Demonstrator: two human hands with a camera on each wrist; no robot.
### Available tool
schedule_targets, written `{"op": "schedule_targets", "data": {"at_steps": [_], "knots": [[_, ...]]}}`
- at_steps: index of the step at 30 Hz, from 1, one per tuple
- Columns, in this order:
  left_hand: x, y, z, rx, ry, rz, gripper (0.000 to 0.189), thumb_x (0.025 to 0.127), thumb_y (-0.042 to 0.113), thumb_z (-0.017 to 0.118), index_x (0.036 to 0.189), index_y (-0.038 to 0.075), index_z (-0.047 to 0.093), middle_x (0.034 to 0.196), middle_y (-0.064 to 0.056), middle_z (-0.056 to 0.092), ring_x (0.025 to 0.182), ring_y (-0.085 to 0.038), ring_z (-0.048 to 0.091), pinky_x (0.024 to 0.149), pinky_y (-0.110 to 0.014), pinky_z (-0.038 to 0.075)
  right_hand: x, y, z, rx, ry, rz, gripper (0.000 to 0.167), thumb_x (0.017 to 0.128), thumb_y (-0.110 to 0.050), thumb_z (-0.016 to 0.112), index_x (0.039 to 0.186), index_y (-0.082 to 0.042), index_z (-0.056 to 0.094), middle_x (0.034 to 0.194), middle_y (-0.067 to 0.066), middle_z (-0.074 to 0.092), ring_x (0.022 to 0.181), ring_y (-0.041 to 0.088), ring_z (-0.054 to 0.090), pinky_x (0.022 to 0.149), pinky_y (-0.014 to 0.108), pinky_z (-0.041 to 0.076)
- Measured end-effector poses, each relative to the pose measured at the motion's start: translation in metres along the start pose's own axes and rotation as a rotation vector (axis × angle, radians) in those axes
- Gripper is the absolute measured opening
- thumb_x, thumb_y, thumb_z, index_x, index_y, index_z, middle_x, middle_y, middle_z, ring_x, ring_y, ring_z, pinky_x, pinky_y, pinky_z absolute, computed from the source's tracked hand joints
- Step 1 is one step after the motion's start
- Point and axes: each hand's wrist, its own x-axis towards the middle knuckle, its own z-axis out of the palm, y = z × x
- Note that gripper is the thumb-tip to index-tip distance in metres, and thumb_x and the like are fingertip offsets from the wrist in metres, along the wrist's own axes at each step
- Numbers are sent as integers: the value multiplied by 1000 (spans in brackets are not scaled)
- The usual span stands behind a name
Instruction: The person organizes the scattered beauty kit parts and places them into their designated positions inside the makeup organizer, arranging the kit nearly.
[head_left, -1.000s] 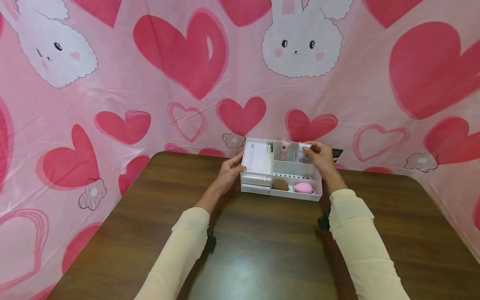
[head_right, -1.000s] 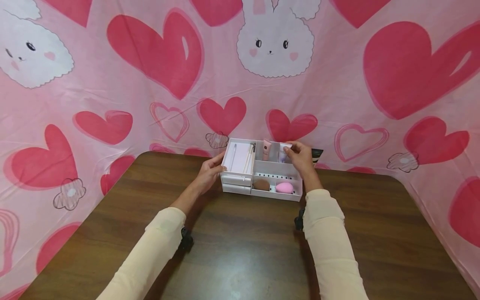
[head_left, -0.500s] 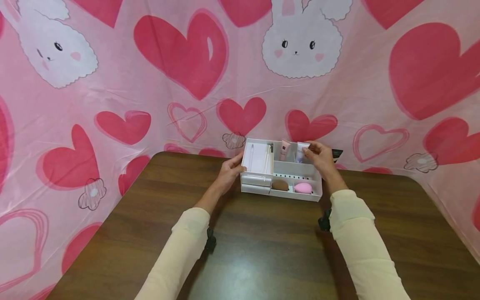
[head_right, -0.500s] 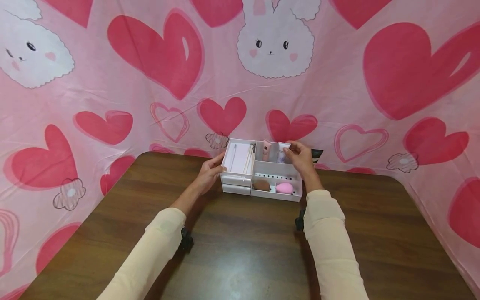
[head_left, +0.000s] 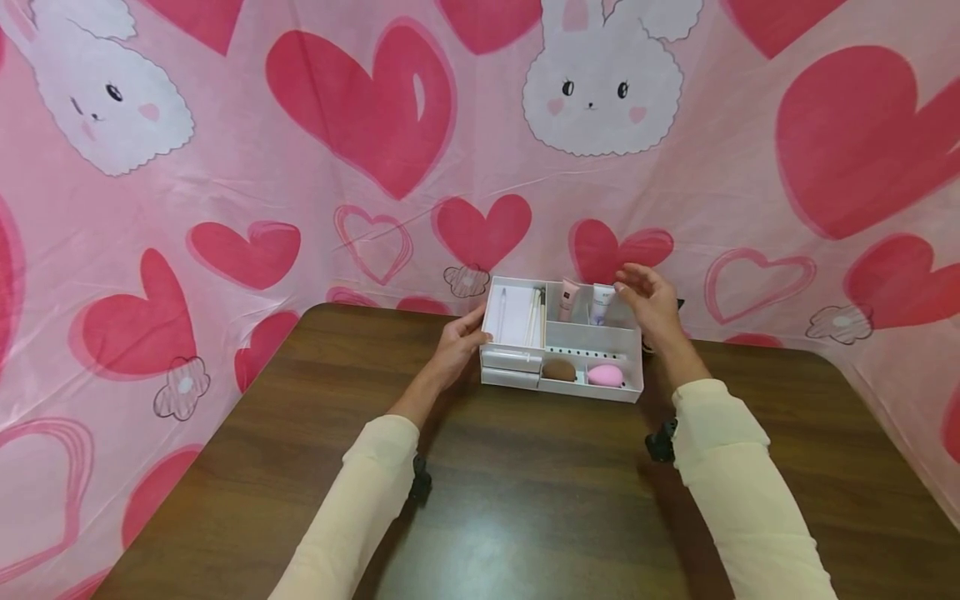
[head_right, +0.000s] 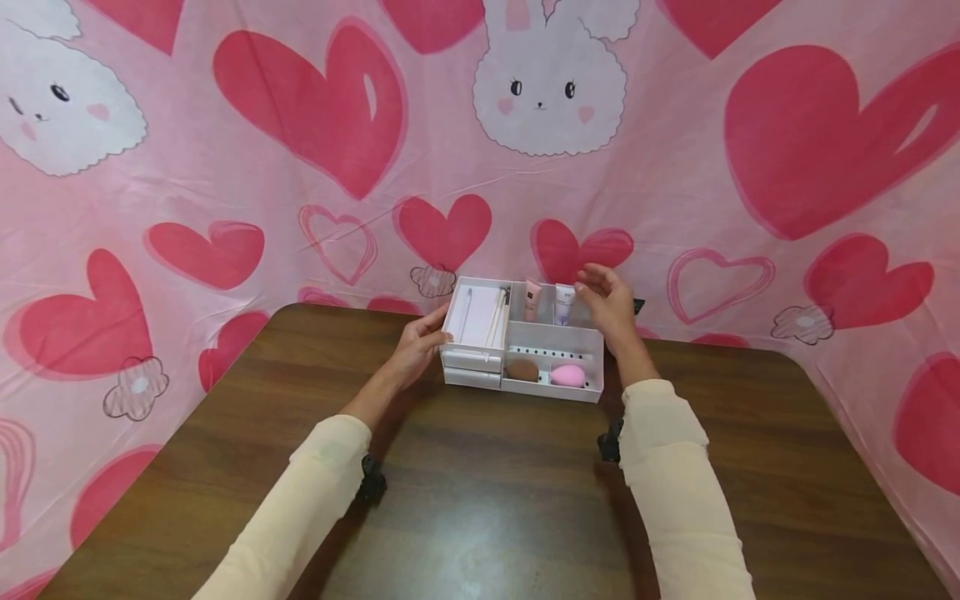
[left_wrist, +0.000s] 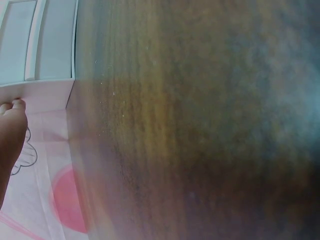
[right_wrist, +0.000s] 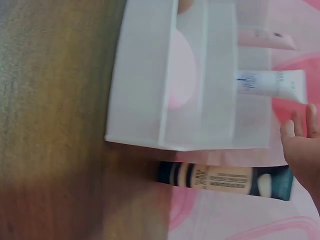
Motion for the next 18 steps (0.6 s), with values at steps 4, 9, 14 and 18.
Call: {"op": "schedule_targets", "data": {"at_steps": [4, 9, 14, 18], "knots": [[0, -1, 0, -2, -2, 4, 69, 90, -14, 45, 155, -11, 24, 168, -23, 23, 148, -36, 30, 95, -9, 47, -4, -12, -10, 101, -3, -49, 36, 97, -1, 61, 133, 3, 58, 98, -21, 69, 97, -3, 62, 85, 4, 49], [1, 0, 0, 1, -6, 11, 68, 90, -14, 45, 155, -11, 23, 167, -25, 22, 151, -37, 27, 94, -8, 47, -6, -20, -31, 265, 49, -135, 25, 94, 8, 61, 110, -9, 71, 90, -15, 77, 91, 0, 71, 84, 8, 52], [0, 1, 1, 0, 5, -3, 69, 90, -14, 46, 155, -10, 24, 167, -24, 23, 149, -36, 30, 92, -9, 48, -10, -15, -56, 292, 138, -192, 31, 91, 14, 60, 97, -12, 76, 85, -11, 79, 84, -1, 73, 78, 8, 53], [0, 2, 2, 6, 14, -15, 69, 90, -13, 46, 156, -9, 25, 167, -24, 24, 146, -34, 34, 92, -11, 49, -12, -3, -72, 178, 193, -196, 35, 90, 15, 61, 94, -17, 76, 83, -17, 77, 81, -5, 70, 75, 5, 52]]}}
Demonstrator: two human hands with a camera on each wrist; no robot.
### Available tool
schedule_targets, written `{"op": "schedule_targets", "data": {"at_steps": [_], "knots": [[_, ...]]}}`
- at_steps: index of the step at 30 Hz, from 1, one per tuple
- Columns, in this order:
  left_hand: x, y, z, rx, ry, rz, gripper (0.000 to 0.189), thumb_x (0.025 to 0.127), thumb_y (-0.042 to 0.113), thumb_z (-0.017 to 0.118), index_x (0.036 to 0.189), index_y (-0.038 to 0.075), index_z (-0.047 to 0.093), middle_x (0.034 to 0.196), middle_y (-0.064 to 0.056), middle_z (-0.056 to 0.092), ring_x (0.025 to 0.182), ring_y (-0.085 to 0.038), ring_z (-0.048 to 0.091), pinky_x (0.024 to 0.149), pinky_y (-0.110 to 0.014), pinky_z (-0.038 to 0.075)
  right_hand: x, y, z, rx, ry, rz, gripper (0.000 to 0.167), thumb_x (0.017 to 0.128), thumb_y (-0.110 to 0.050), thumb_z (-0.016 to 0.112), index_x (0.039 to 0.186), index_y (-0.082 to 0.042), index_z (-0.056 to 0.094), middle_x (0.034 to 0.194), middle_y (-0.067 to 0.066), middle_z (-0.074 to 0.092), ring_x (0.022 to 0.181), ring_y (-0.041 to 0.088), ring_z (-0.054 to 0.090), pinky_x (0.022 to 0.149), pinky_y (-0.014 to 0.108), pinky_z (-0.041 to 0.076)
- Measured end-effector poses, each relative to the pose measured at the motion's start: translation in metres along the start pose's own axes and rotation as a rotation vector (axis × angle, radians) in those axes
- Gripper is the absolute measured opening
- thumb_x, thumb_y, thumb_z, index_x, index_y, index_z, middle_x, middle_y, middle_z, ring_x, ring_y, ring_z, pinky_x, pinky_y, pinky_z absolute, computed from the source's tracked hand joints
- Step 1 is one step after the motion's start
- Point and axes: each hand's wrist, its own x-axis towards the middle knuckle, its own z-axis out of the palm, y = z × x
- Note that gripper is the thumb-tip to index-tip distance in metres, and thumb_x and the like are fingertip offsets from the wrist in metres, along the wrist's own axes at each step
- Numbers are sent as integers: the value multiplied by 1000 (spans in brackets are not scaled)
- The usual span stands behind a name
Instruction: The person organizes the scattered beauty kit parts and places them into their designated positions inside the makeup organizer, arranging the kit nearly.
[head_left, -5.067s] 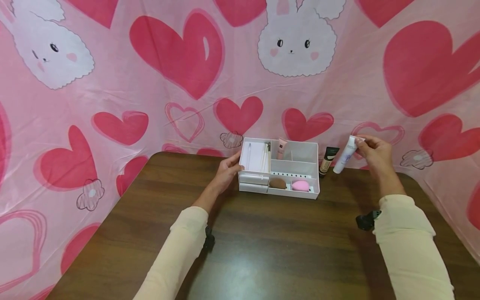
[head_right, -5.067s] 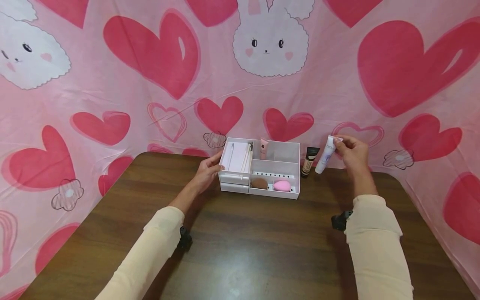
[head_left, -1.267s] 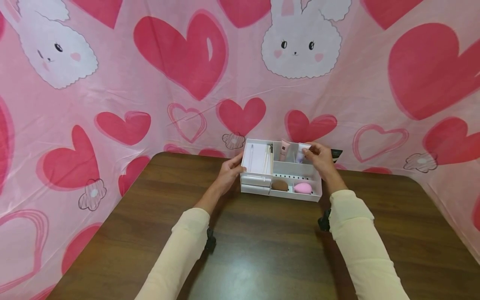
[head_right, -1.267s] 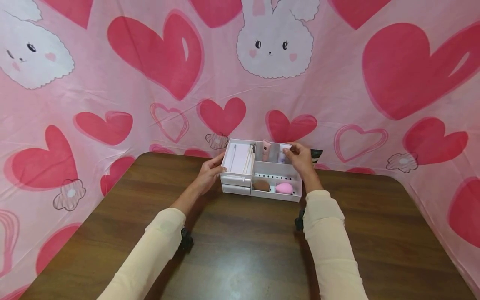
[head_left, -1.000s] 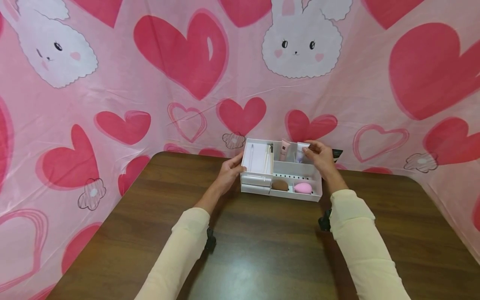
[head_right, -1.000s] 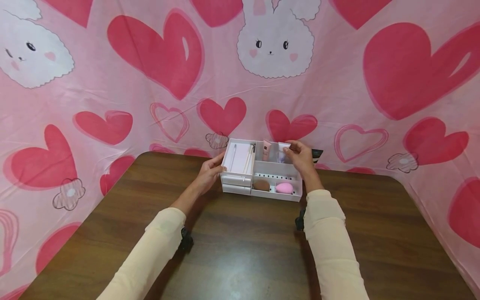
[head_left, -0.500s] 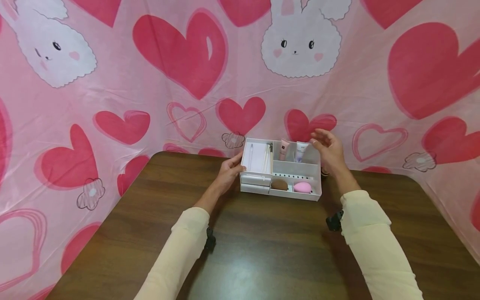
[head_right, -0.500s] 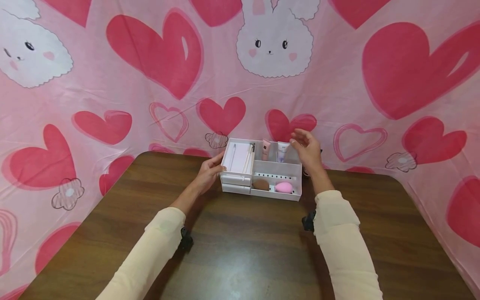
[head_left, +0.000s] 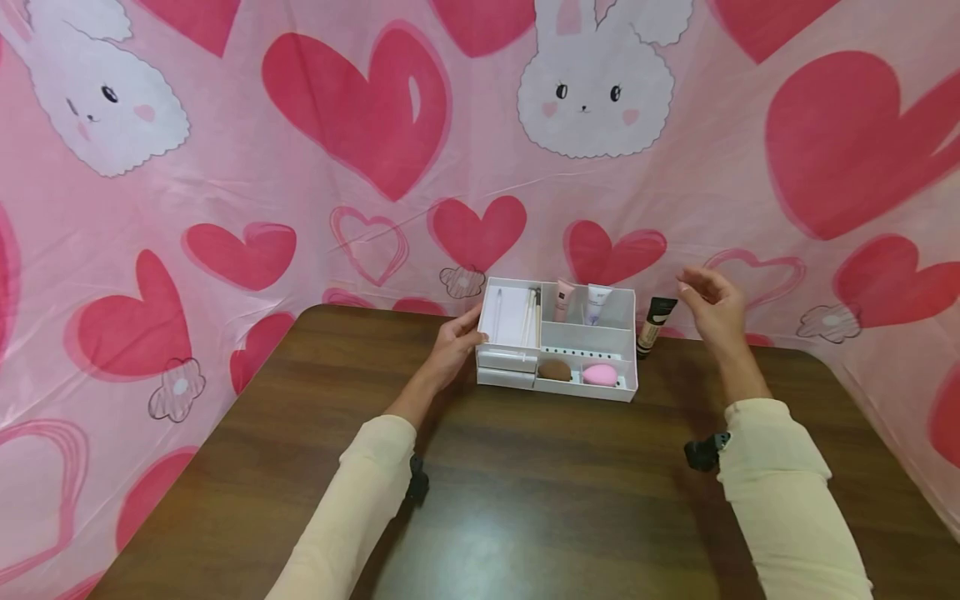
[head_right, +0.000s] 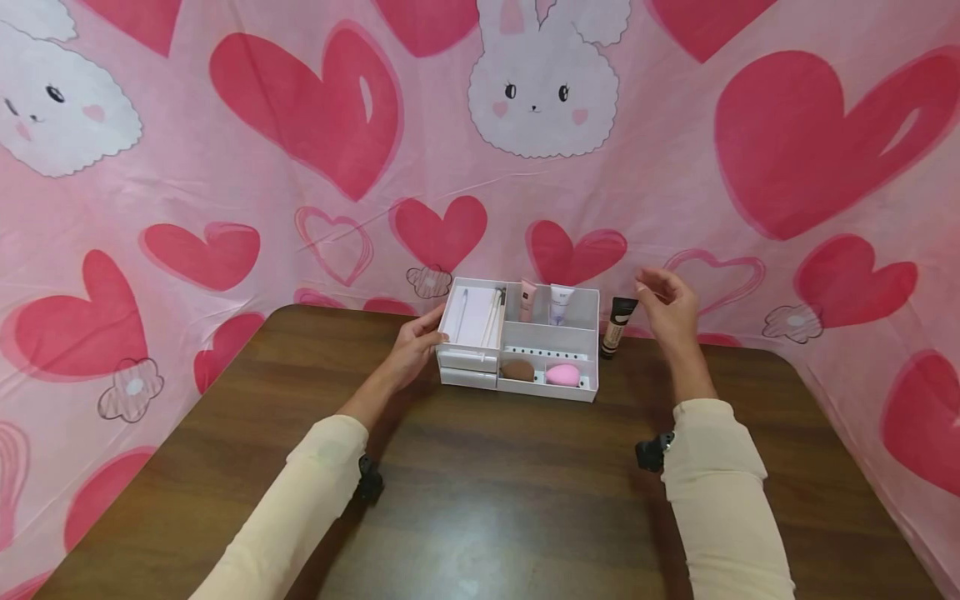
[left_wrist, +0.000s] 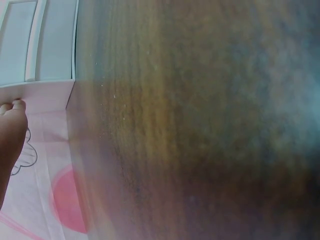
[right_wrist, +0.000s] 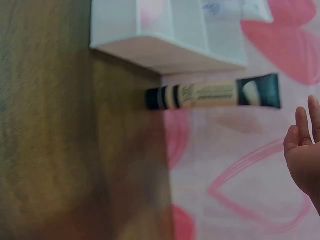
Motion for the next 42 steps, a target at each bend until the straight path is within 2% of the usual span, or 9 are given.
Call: {"op": "schedule_targets", "data": {"at_steps": [3, 7, 11, 16, 21, 27, 36, 42], "knots": [[0, -1, -1, 0, 1, -4, 69, 90, -12, 45, 156, -9, 25, 167, -23, 24, 146, -34, 34, 92, -11, 49, -1, 10, -9, -69, 8, 55, 35, 90, 11, 63, 92, -22, 75, 82, -22, 75, 79, -8, 68, 74, 4, 51], [0, -2, 0, -7, -9, -2, 69, 90, -13, 46, 155, -10, 24, 167, -24, 22, 150, -36, 29, 93, -8, 47, -4, 24, -17, -104, -33, 171, 31, 91, 3, 66, 93, -27, 73, 83, -26, 74, 81, -13, 66, 76, 1, 48], [1, -3, 1, -8, -17, 9, 69, 90, -13, 46, 155, -11, 23, 167, -25, 22, 151, -38, 27, 94, -8, 46, -6, 33, -21, -83, -79, 240, 24, 93, -2, 68, 100, -24, 73, 85, -27, 73, 81, -13, 65, 76, 2, 49], [-1, -2, 2, -12, -5, 7, 69, 90, -13, 46, 156, -9, 25, 167, -24, 23, 149, -37, 30, 94, -10, 48, -6, 39, -21, -81, -132, 282, 23, 93, -6, 69, 99, -27, 74, 80, -24, 71, 76, -10, 62, 73, 4, 50], [-2, -3, 2, -27, 3, 9, 69, 90, -13, 46, 156, -9, 25, 168, -23, 24, 149, -36, 30, 94, -9, 47, -6, 41, -19, -65, -160, 283, 23, 93, -5, 70, 92, -28, 75, 79, -22, 71, 75, -8, 62, 73, 6, 51], [-1, -3, 1, -24, -4, 25, 68, 90, -14, 45, 155, -11, 24, 167, -26, 23, 150, -38, 28, 93, -9, 47, -7, 41, -18, -179, -143, 256, 29, 93, -6, 70, 79, -31, 73, 72, -26, 69, 70, -8, 59, 69, 6, 48], [0, -2, 0, -12, -5, 20, 69, 89, -15, 44, 155, -11, 24, 167, -26, 23, 149, -37, 29, 93, -9, 48, -7, 42, -14, -270, -123, 224, 33, 94, -7, 69, 76, -35, 70, 71, -31, 67, 69, -11, 58, 69, 4, 48], [-1, -2, -1, -9, -18, 25, 69, 89, -14, 44, 155, -11, 22, 167, -26, 21, 151, -38, 26, 94, -9, 47, -8, 43, -14, -257, -112, 227, 33, 94, -6, 68, 77, -34, 70, 72, -31, 67, 71, -12, 58, 71, 3, 48]]}}
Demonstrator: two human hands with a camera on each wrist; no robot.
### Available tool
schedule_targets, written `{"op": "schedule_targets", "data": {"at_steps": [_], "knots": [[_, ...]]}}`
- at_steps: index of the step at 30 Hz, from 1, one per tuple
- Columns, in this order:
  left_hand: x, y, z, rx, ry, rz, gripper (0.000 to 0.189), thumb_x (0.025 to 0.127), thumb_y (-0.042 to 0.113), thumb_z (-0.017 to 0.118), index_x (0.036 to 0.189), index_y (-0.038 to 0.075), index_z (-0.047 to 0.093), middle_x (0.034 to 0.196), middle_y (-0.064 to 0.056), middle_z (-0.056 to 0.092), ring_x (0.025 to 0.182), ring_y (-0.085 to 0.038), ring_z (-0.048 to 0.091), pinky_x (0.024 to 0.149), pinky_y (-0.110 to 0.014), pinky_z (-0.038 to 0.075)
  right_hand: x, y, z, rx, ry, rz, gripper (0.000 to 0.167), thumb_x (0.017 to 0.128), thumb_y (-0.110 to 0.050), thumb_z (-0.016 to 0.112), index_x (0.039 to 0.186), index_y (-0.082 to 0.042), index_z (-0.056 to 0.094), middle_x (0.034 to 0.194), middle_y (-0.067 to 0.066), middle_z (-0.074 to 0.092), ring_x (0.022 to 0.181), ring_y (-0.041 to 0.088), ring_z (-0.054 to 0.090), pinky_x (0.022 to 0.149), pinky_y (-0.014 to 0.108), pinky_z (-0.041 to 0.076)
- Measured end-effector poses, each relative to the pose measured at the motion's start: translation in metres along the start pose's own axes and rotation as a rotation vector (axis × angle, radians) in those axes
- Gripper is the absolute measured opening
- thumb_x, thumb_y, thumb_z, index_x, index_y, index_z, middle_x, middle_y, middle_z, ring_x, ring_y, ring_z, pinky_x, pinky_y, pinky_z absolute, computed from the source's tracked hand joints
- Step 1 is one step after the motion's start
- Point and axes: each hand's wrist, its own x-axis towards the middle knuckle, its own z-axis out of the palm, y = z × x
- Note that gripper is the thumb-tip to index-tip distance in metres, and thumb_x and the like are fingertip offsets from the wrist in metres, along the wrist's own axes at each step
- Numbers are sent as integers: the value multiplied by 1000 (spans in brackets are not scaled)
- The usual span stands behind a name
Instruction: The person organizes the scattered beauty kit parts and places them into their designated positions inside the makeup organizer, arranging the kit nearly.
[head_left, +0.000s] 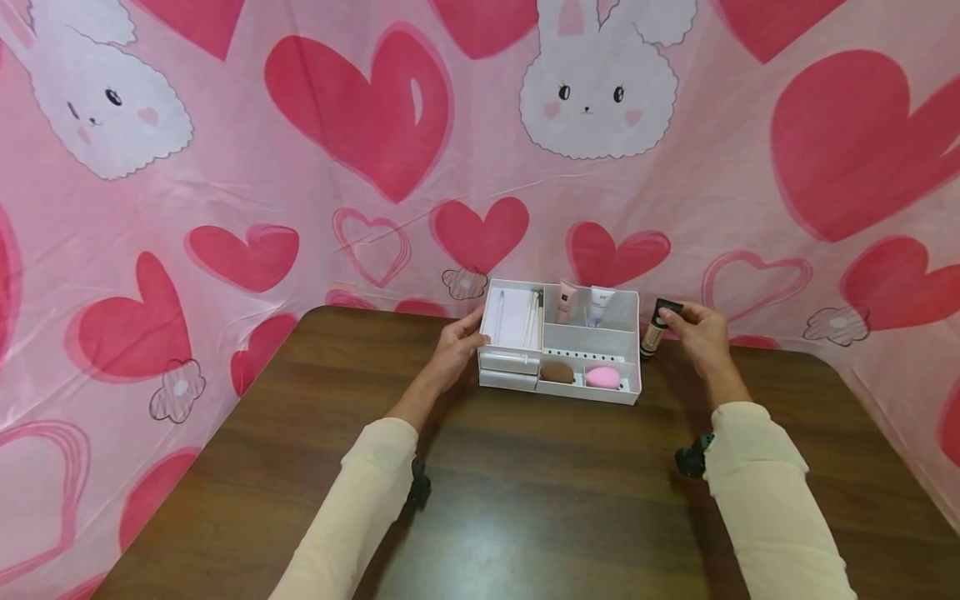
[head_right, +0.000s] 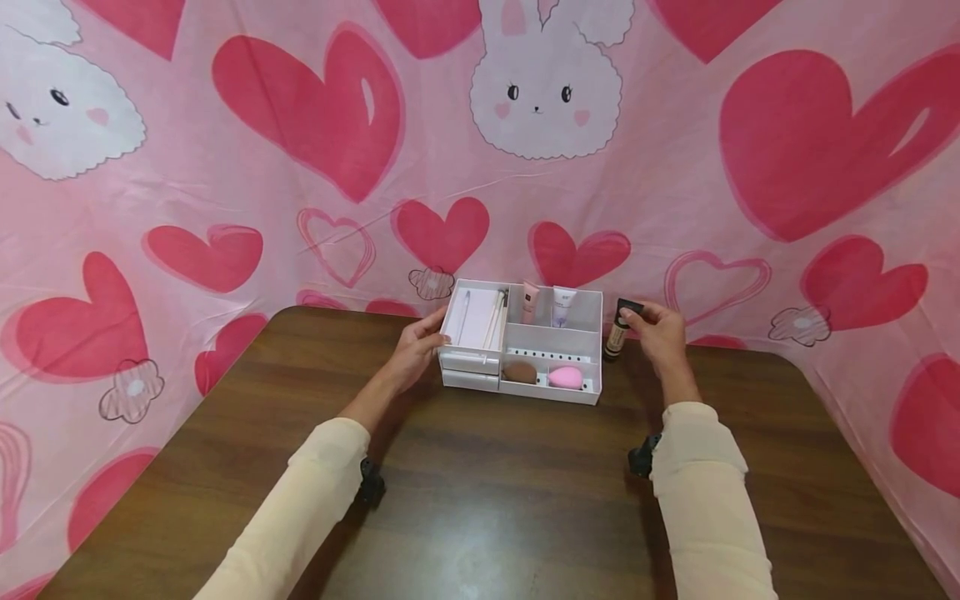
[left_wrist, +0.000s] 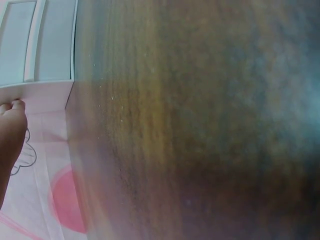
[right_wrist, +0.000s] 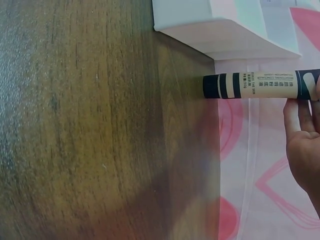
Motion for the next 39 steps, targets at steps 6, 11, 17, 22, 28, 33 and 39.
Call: {"op": "schedule_targets", "data": {"at_steps": [6, 11, 17, 22, 28, 33, 39], "knots": [[0, -1, 0, -4, 9, -11, 70, 89, -14, 45, 155, -12, 21, 168, -25, 19, 151, -38, 25, 94, -8, 46, 1, -5, -4, 62, 5, 9, 23, 93, -5, 70, 81, -25, 74, 72, -26, 70, 71, -10, 60, 71, 4, 49], [0, -1, 0, -11, 13, -16, 71, 89, -13, 44, 155, -11, 21, 168, -24, 18, 150, -36, 27, 93, -8, 46, -1, -19, -3, 148, -28, -13, 28, 92, 2, 68, 82, -24, 74, 74, -21, 73, 71, -9, 64, 72, 5, 51], [-1, 0, 0, -14, 9, -13, 70, 89, -14, 44, 156, -10, 22, 168, -24, 19, 149, -37, 28, 92, -9, 47, 4, -29, -3, 123, -34, -46, 35, 94, 1, 66, 79, -30, 73, 73, -25, 71, 71, -11, 63, 72, 3, 50], [0, -1, 0, -8, 11, -20, 70, 90, -14, 44, 156, -9, 23, 168, -23, 20, 146, -35, 32, 92, -10, 48, 8, -44, -4, 248, -52, -77, 38, 93, 8, 63, 79, -25, 75, 73, -19, 73, 69, -7, 66, 72, 6, 53], [1, -1, 0, -9, 21, -12, 69, 90, -13, 45, 156, -9, 24, 168, -24, 23, 144, -33, 34, 92, -10, 48, 12, -60, -3, 311, -74, -128, 36, 91, 11, 63, 80, -20, 77, 75, -15, 76, 70, -5, 68, 73, 8, 55], [0, -1, 0, -5, 20, -15, 69, 90, -14, 45, 156, -9, 24, 167, -24, 23, 145, -34, 34, 92, -10, 48, 14, -68, 0, 295, -84, -145, 33, 91, 9, 66, 81, -19, 76, 76, -15, 76, 71, -5, 68, 72, 8, 55], [0, 1, 1, -12, 16, -13, 69, 90, -13, 45, 156, -9, 25, 167, -23, 24, 145, -33, 33, 93, -9, 47, 16, -75, 5, 322, -99, -146, 32, 90, 10, 65, 80, -18, 76, 76, -13, 76, 71, -4, 69, 72, 10, 56]]}}
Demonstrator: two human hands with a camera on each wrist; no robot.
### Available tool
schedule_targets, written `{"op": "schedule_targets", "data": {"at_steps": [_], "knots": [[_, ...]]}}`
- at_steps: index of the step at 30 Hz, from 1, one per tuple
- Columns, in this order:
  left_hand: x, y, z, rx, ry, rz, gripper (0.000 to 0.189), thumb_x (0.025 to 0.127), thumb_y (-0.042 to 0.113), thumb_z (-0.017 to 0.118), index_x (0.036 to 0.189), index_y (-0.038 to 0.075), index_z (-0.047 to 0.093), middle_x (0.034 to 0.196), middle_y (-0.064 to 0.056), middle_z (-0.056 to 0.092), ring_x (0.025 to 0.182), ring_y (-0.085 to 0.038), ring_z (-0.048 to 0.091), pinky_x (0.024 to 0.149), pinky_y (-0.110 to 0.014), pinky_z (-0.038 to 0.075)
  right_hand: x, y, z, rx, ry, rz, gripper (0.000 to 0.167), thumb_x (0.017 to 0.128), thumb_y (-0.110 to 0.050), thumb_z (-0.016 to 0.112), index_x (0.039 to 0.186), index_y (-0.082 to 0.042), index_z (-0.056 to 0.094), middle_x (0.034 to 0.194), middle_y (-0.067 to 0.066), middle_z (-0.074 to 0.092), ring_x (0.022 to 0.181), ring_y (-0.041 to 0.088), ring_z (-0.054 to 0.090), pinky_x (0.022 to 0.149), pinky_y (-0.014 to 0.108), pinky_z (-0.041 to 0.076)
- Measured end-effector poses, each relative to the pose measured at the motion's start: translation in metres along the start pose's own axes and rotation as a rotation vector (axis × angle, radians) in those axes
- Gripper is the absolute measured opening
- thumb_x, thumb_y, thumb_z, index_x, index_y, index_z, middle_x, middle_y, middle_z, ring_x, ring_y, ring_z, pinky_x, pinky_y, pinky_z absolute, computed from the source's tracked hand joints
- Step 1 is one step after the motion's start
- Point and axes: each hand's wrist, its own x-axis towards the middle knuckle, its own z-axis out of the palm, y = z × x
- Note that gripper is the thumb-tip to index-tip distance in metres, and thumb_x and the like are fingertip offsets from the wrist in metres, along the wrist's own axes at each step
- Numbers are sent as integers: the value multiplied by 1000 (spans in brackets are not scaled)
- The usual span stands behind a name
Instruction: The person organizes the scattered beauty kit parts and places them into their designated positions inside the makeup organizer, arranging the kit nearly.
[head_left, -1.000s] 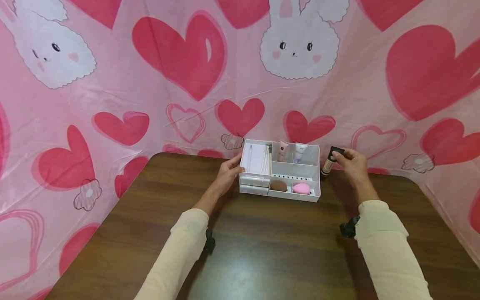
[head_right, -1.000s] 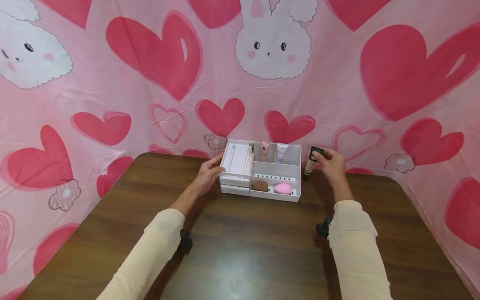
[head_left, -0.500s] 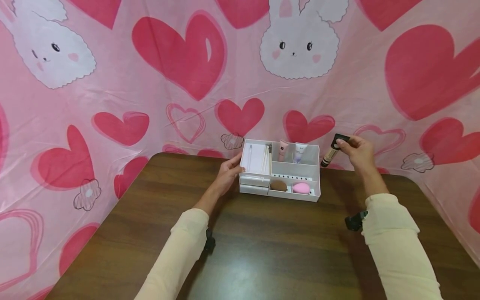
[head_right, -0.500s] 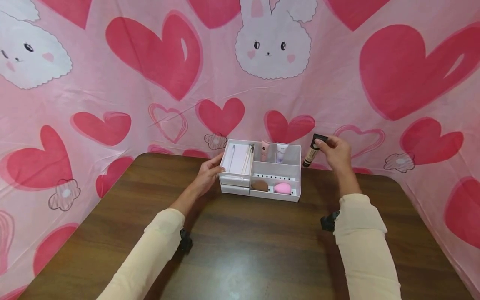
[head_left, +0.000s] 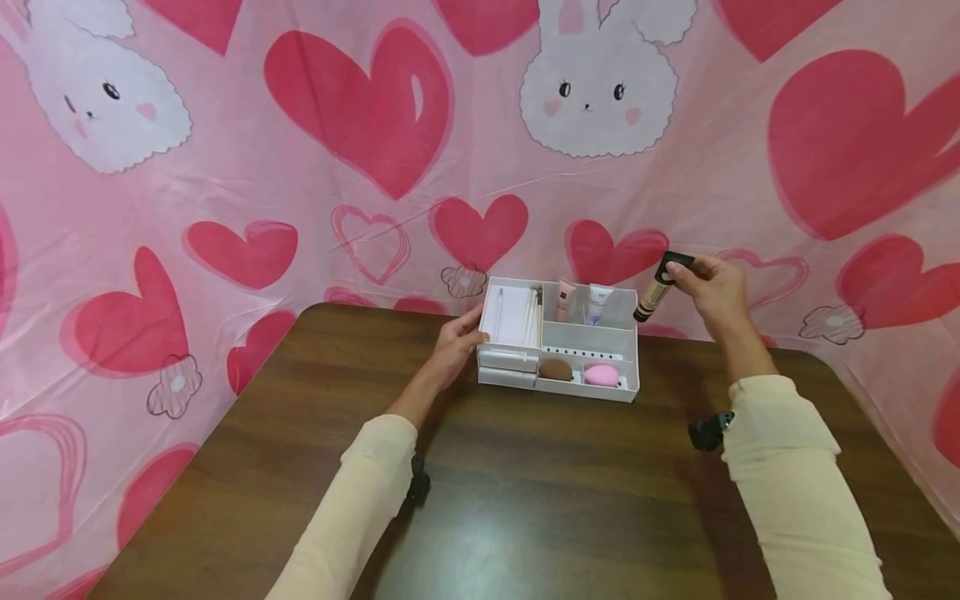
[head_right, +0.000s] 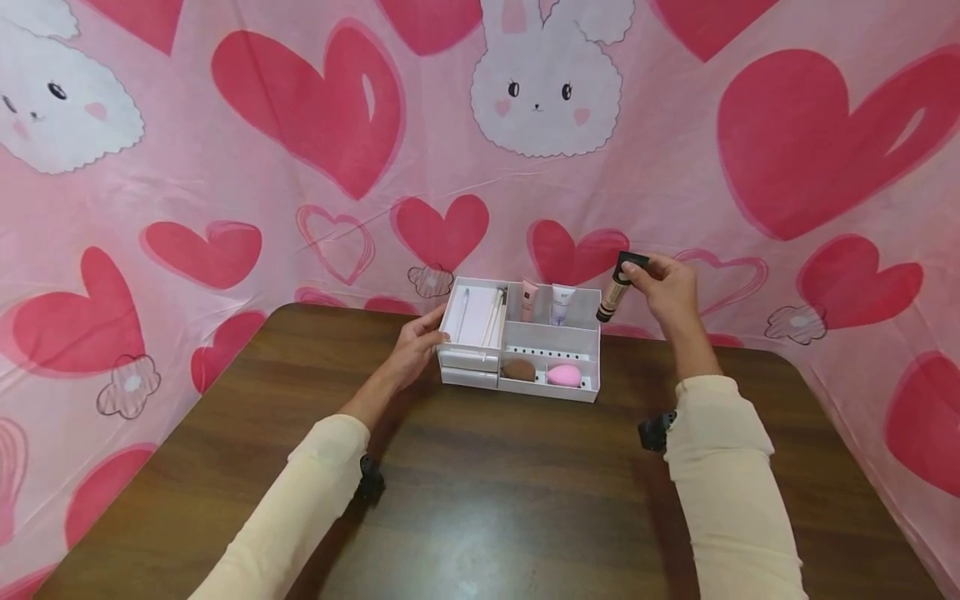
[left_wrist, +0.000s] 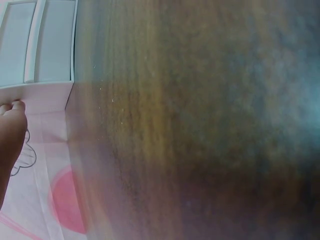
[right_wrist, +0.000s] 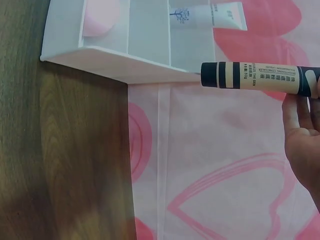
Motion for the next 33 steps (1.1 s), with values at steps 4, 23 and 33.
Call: {"op": "schedule_targets", "data": {"at_steps": [4, 23, 33], "knots": [[2, 1, 0, -5, -4, 13, 69, 90, -13, 45, 156, -10, 25, 167, -24, 24, 146, -33, 32, 95, -9, 46, 2, -1, 7, 6, -5, -3, 33, 91, 9, 65, 79, -19, 76, 76, -14, 76, 71, -4, 69, 73, 9, 56], [3, 1, -1, -4, 4, 7, 70, 89, -15, 45, 155, -11, 24, 167, -25, 23, 148, -36, 29, 93, -9, 46, 2, 32, 13, 28, -7, 9, 35, 94, 9, 61, 81, -20, 75, 77, -15, 76, 73, -4, 69, 74, 10, 56], [1, -2, -1, 21, 3, 0, 70, 88, -12, 46, 155, -10, 25, 167, -24, 23, 147, -33, 32, 95, -8, 45, -17, 29, 22, -73, -34, 84, 36, 94, 9, 60, 80, -22, 74, 74, -17, 75, 70, -5, 69, 73, 7, 54]]}}
